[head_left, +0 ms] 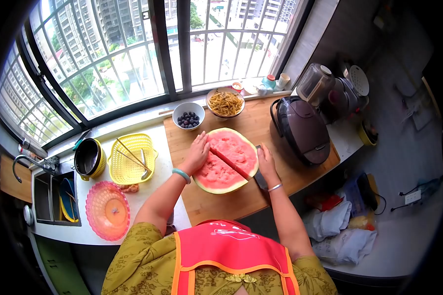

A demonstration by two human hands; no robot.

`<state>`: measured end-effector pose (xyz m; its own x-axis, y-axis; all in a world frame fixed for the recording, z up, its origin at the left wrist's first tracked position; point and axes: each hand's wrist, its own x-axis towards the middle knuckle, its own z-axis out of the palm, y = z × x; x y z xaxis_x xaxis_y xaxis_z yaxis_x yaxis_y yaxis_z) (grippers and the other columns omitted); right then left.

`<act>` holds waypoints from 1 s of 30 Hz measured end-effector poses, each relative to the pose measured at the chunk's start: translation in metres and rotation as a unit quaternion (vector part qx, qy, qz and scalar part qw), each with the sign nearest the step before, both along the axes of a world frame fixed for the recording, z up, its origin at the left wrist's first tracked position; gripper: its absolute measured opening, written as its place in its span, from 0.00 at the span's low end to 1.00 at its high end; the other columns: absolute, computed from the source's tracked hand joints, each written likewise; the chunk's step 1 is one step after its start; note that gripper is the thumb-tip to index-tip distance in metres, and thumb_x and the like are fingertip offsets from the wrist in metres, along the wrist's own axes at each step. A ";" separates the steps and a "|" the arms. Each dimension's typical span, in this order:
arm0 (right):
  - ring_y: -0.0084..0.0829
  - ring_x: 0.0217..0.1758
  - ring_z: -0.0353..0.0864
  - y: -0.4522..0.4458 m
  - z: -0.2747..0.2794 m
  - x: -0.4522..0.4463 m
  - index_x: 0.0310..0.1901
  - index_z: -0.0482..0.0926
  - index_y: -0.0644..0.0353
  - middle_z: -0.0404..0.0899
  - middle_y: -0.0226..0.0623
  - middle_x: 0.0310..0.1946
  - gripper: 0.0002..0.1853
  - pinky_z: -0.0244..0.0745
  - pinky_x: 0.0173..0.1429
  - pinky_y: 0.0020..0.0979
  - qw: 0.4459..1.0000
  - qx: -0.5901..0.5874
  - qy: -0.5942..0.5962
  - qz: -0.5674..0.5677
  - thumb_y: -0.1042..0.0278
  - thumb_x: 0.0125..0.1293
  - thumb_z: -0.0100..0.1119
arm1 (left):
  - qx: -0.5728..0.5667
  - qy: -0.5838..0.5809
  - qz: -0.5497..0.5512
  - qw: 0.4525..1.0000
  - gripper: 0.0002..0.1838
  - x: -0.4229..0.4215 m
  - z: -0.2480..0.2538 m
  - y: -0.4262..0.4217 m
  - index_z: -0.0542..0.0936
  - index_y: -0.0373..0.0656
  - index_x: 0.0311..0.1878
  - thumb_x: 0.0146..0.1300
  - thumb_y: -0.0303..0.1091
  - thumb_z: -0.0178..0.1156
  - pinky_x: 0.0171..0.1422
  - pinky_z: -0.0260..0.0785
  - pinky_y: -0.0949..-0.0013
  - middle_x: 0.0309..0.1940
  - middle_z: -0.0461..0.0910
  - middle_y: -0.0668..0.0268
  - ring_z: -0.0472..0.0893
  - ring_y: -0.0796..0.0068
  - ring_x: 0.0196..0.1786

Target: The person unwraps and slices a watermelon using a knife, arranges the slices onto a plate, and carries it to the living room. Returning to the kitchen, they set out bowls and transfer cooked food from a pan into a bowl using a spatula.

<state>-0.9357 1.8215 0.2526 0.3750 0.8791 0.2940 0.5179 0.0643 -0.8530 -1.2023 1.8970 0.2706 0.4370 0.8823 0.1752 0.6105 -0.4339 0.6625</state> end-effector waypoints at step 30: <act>0.26 0.48 0.73 0.026 -0.037 0.048 0.53 0.70 0.68 0.75 0.40 0.46 0.37 0.66 0.54 0.26 0.906 -0.304 0.288 0.067 0.35 0.63 0.40 | -0.290 -0.365 0.258 0.846 0.28 -0.038 -0.049 -0.111 0.71 0.31 0.50 0.70 0.50 0.34 0.52 0.65 0.70 0.43 0.76 0.57 0.75 0.71 0.46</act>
<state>-0.8879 1.8478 0.2156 0.1899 0.8620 -0.4699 -0.0010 -0.4785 -0.8781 -1.2405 1.7864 0.2217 -0.0709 0.9529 -0.2949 -0.0443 0.2923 0.9553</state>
